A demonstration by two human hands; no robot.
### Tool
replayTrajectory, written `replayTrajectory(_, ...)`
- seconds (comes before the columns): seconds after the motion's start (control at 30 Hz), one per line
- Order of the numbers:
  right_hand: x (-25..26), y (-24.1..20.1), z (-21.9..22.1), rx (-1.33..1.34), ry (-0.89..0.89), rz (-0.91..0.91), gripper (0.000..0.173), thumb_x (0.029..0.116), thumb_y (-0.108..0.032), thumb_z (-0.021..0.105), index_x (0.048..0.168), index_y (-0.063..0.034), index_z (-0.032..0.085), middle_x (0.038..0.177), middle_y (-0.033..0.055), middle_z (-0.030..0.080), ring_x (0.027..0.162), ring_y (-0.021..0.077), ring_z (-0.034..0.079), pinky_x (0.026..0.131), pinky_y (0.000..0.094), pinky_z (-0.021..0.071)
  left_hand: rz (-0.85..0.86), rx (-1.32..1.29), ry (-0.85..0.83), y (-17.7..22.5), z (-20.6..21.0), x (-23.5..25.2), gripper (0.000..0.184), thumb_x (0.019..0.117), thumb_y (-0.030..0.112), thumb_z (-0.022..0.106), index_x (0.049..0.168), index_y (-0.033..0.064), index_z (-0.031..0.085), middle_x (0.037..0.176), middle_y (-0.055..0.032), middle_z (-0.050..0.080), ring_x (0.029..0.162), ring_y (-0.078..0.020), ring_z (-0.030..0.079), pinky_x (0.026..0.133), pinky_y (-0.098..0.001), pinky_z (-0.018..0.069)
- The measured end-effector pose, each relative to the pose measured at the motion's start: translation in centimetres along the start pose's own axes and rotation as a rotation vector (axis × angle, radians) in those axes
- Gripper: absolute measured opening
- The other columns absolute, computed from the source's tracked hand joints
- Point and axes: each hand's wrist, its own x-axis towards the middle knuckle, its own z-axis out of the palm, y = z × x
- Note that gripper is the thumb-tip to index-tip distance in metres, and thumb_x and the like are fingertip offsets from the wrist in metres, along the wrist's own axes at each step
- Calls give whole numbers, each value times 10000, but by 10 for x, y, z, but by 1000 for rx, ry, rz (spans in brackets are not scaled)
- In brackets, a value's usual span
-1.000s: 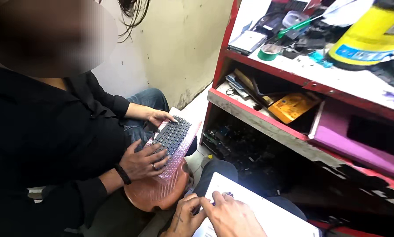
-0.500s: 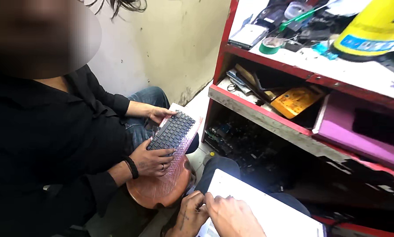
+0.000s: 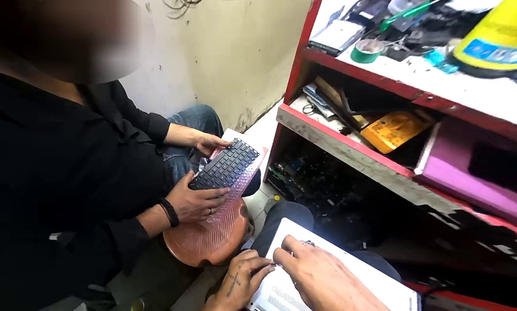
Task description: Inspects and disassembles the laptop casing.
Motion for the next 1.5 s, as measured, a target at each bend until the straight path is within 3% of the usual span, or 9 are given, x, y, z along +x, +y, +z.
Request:
replayTrajectory(0.17, -10, 55, -8, -24, 231, 201, 106, 915, -139, 653, 975, -88, 724, 857, 90, 677, 686, 273, 694, 560, 470, 584, -531, -468, 178, 10, -1, 14, 150, 961, 157, 672, 956, 23, 738, 803, 17, 651, 670, -12, 555, 632, -173, 471)
replayTrajectory(0.27, -1, 81, 1, -12, 240, 360, 107, 957, -119, 664, 986, -37, 725, 846, 140, 669, 727, 327, 689, 623, 521, 564, -1027, -1141, 415, 14, -9, 46, 261, 1084, 144, 407, 858, 110, 534, 618, 64, 472, 490, -24, 439, 498, -167, 422)
replayTrajectory(0.33, 8, 84, 9, 21, 213, 420, 100, 962, -115, 673, 987, -33, 725, 855, 145, 673, 761, 331, 690, 660, 521, 567, -1154, -1258, 476, 8, -10, 59, 270, 1105, 201, 366, 906, 110, 525, 665, 27, 510, 516, -62, 496, 517, -189, 474)
replayTrajectory(0.47, 18, 88, 16, 26, 191, 436, 74, 948, -101, 681, 955, -38, 719, 834, 134, 670, 750, 316, 689, 647, 497, 562, -1165, -1164, 522, 0, -7, 73, 233, 1084, 113, 436, 1070, -13, 631, 885, -87, 694, 749, -140, 682, 727, -249, 577)
replayTrajectory(0.6, 22, 91, 13, 25, 134, 447, 83, 959, -113, 673, 959, -44, 719, 840, 125, 671, 757, 303, 690, 659, 481, 563, -1156, -1163, 570, -4, -4, 84, 180, 1043, 13, 474, 1116, -56, 624, 938, -138, 708, 819, -187, 712, 793, -282, 595)
replayTrajectory(0.83, 29, 90, 8, -10, 33, 450, 154, 1006, -175, 625, 981, -45, 704, 866, 133, 672, 790, 314, 692, 672, 472, 557, -1093, -1074, 540, -1, 4, 94, 235, 1076, 123, 479, 1032, -25, 656, 823, -88, 687, 727, -155, 687, 731, -267, 591)
replayTrajectory(1.03, 33, 89, 4, -4, -8, 391, 137, 996, -159, 639, 996, -38, 703, 907, 129, 676, 845, 304, 696, 721, 464, 569, -1063, -1063, 475, 3, 11, 103, 206, 1076, 66, 464, 1109, -38, 639, 814, -67, 653, 680, -127, 654, 695, -246, 581)
replayTrajectory(1.27, 36, 86, 3, -40, -17, 465, 169, 1007, -188, 632, 989, -37, 706, 868, 141, 683, 807, 327, 700, 680, 483, 560, -1086, -1158, 449, 9, 10, 109, 270, 1067, 18, 390, 1254, -71, 564, 998, -164, 706, 856, -207, 720, 827, -308, 589)
replayTrajectory(1.5, 53, 67, -18, -49, -204, 695, 280, 1040, -284, 570, 932, -68, 710, 830, 136, 696, 839, 333, 704, 694, 482, 543, -1074, -1114, 426, 2, 14, 107, 283, 1066, 63, 402, 1121, -35, 661, 747, -43, 552, 622, -134, 546, 635, -249, 508)
